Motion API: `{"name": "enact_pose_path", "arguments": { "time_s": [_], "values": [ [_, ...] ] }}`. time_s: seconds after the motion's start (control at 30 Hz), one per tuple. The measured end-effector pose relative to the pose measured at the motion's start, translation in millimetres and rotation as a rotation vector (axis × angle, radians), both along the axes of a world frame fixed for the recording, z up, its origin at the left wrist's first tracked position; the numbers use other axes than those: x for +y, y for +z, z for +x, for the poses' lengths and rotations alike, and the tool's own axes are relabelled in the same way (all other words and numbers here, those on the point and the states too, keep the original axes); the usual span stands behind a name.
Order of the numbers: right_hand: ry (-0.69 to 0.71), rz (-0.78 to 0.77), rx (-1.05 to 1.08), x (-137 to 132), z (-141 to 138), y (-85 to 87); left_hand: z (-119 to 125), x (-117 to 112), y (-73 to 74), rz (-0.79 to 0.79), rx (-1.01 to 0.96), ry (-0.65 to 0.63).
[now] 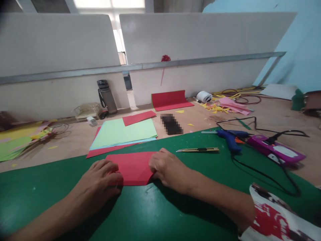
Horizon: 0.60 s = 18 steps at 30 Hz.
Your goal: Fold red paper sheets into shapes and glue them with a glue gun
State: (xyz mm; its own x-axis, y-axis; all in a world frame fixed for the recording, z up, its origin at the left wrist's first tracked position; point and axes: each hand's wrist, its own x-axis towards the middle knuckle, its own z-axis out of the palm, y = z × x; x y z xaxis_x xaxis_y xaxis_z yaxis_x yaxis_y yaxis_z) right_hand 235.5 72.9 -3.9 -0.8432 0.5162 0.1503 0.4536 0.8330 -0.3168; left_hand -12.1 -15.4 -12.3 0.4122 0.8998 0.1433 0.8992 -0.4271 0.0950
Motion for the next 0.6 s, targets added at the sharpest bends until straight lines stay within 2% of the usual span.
{"name": "enact_pose_path", "arguments": {
  "time_s": [0.1,0.2,0.3,0.6],
  "values": [
    [0.012,0.106,0.007,0,4,-2.2,-3,2,-1.4,0.009,-0.036,-0.027],
    [0.024,0.147,0.003,0,6,-5.0,-6,5,-2.5,0.019,-0.047,-0.062],
    [0.045,0.153,-0.015,0,6,-6.9,-8,8,-3.3,-0.014,-0.026,-0.098],
    [0.07,0.158,-0.022,4,5,-12.7,-10,14,-11.4,-0.049,-0.015,-0.063]
  ]
}}
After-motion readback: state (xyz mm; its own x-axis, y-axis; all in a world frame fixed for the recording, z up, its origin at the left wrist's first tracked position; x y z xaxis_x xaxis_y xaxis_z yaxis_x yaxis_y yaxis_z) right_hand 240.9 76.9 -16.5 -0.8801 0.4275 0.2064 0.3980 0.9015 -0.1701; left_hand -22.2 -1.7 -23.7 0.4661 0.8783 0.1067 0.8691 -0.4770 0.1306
